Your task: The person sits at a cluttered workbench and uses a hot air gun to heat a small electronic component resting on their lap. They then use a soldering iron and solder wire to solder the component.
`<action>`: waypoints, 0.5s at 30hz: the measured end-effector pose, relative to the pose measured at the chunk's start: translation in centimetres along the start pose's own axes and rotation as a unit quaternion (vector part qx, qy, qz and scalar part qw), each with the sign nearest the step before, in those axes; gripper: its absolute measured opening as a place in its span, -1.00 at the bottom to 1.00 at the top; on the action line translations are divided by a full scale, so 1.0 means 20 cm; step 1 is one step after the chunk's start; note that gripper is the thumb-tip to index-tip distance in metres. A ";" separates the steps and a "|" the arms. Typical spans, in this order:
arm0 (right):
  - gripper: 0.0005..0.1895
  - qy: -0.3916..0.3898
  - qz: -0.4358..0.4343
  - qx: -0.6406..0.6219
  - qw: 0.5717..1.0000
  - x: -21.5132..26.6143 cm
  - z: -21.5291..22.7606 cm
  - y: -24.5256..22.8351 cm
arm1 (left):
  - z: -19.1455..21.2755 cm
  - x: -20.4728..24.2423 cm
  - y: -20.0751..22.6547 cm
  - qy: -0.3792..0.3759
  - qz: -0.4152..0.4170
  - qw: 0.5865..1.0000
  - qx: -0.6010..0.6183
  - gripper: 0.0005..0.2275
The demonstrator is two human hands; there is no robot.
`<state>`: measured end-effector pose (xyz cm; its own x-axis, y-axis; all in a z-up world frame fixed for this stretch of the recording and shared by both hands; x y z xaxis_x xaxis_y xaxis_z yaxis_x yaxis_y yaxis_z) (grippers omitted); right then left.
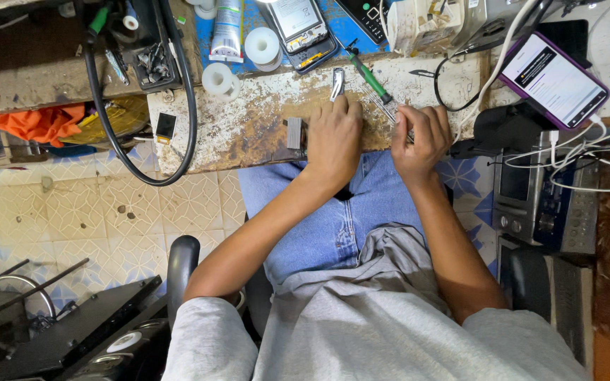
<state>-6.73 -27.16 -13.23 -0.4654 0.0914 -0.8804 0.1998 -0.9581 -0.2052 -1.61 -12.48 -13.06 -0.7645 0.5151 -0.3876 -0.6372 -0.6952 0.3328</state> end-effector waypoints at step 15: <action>-0.83 0.002 0.002 -0.004 1.000 0.00 0.01 0.01 | -0.07 0.01 -0.06 -0.083 0.047 0.995 0.037 -0.83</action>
<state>-6.80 -27.30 -13.14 -0.4604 0.0897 -0.8832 0.2086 -0.9561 -0.2059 -0.82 -12.24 -14.74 -0.8230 0.5294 -0.2060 -0.5625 -0.7086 0.4260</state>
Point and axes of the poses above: each hand's wrist, its own x-axis away from the middle knuckle, its own z-axis out of the back of the hand, y = z × x, the point moved 1 cm from there along -x, towards the middle knuckle, and after that the axes turned 13 degrees about x, right-handed, at the moved point
